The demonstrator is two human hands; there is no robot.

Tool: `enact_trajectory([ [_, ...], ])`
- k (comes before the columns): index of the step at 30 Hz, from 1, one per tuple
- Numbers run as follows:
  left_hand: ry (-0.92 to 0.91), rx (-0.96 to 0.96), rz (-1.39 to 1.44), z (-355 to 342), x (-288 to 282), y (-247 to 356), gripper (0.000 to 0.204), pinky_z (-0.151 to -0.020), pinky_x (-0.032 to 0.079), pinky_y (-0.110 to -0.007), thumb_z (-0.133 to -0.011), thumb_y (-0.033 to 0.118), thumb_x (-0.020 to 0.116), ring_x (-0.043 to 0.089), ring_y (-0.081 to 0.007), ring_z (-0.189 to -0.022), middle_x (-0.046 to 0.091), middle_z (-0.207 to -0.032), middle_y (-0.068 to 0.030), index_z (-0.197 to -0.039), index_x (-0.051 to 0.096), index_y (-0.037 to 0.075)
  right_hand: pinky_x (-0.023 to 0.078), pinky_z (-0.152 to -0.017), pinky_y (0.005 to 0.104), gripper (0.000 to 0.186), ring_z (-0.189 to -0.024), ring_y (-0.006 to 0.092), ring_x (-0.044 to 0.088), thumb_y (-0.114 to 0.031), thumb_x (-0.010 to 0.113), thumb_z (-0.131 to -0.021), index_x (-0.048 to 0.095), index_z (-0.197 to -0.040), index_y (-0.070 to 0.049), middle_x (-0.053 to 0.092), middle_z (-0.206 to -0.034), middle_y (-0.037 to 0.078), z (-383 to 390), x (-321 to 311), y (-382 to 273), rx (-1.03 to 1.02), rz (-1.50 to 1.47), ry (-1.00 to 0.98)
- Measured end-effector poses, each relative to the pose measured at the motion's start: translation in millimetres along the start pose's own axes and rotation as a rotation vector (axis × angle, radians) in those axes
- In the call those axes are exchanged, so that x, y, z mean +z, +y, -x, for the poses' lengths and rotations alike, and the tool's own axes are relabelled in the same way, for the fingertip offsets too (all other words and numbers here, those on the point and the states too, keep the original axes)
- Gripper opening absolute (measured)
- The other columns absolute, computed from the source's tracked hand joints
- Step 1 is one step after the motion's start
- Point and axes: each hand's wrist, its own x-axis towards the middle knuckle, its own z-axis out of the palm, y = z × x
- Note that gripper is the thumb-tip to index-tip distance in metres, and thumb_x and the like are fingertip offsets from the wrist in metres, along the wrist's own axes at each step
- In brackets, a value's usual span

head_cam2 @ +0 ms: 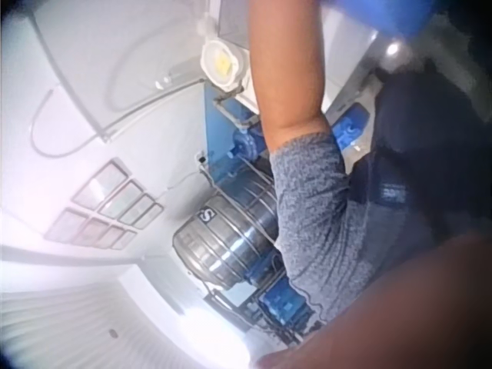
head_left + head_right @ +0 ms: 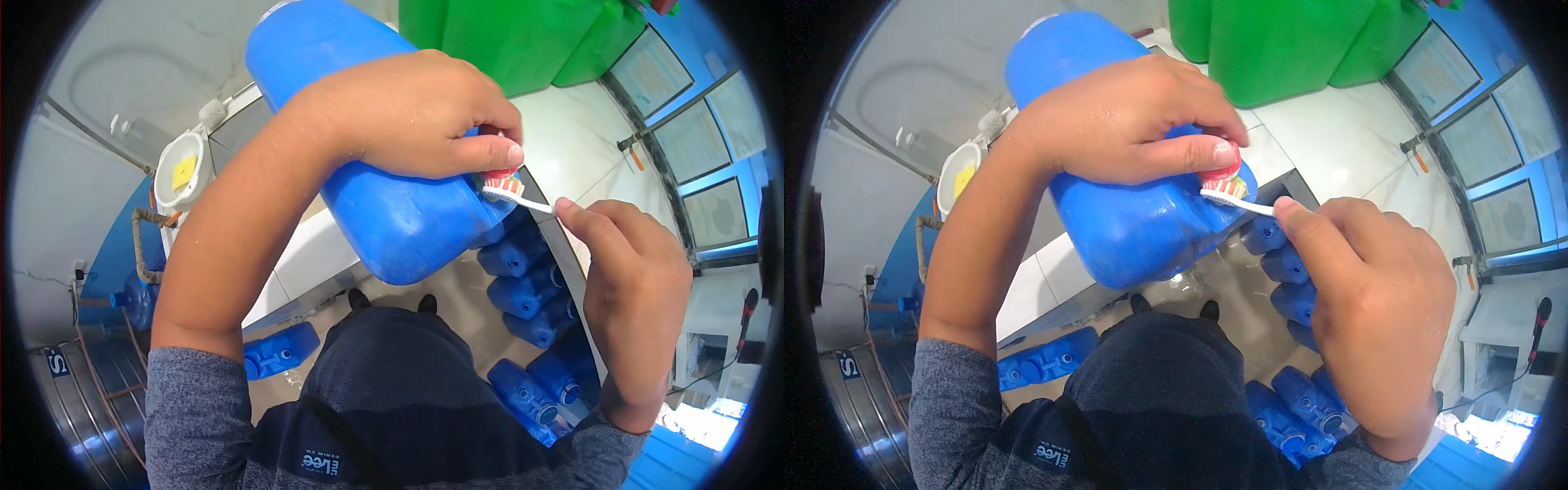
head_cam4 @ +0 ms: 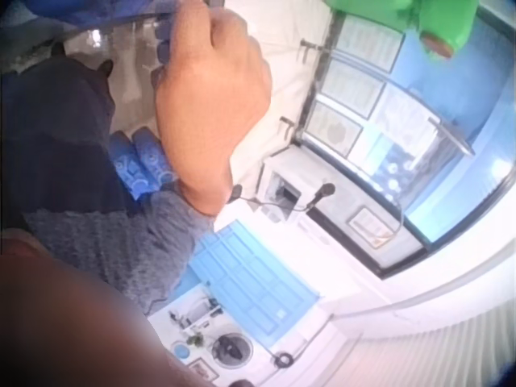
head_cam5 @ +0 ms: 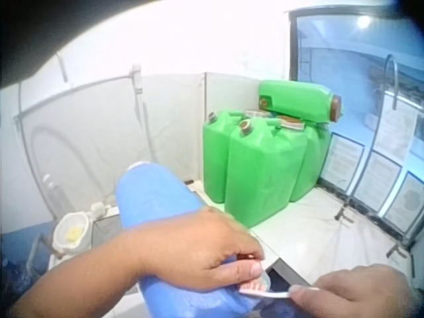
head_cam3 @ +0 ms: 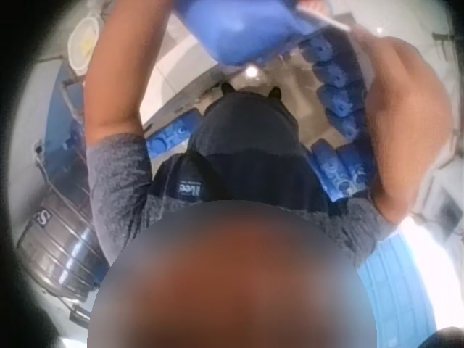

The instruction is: The person cleans the exterior of large green and blue plastic jerrycans using a toothbrush and a sponge. They scrub the caps and bodies of the containers, rinse them with water from a tap, and place them on a counter. The process is repeated for multiple containers in a room filled with similar water jugs.

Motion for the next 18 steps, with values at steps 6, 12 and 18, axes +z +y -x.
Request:
enact_trajectory([
  [6, -0.060, 0.021, 0.055, 0.7, -5.0, -1.3, 0.033, -0.088, 0.051, -0.043, -0.099, 0.029, 0.058, 0.066, -0.0344, -0.098, 0.072, -0.105, -0.0157, -0.113, 0.071, 0.002, 0.045, -0.083, 0.0406, 0.029, -0.081, 0.0279, 0.063, 0.005, 0.064, -0.078, 0.073, -0.102, -0.010, 0.067, -0.088, 0.008, -4.7, 18.2, 24.8, -0.050, -0.026, 0.105],
  [12, -0.116, 0.045, 0.036, 11.7, -15.4, 3.4, 0.032, -0.090, 0.048, -0.043, -0.098, 0.028, 0.058, 0.065, -0.0317, -0.096, 0.071, -0.102, -0.0133, -0.116, 0.069, 0.004, 0.040, -0.095, 0.0424, 0.026, -0.095, 0.0274, 0.061, 0.006, 0.060, -0.078, 0.069, -0.097, -0.009, 0.065, -0.093, 0.006, -7.2, 83.3, 69.9, -0.045, -0.462, 0.216],
  [18, -0.148, 0.005, 0.035, 12.9, -14.9, 3.0, 0.039, -0.090, 0.045, -0.042, -0.096, 0.031, 0.058, 0.063, -0.0321, -0.094, 0.069, -0.099, -0.0143, -0.120, 0.067, 0.002, 0.042, -0.094, 0.0383, 0.022, -0.093, 0.0245, 0.062, 0.004, 0.058, -0.088, 0.070, -0.102, -0.008, 0.066, -0.093, 0.007, -9.5, 136.3, 62.1, -0.013, -0.976, 0.089],
])
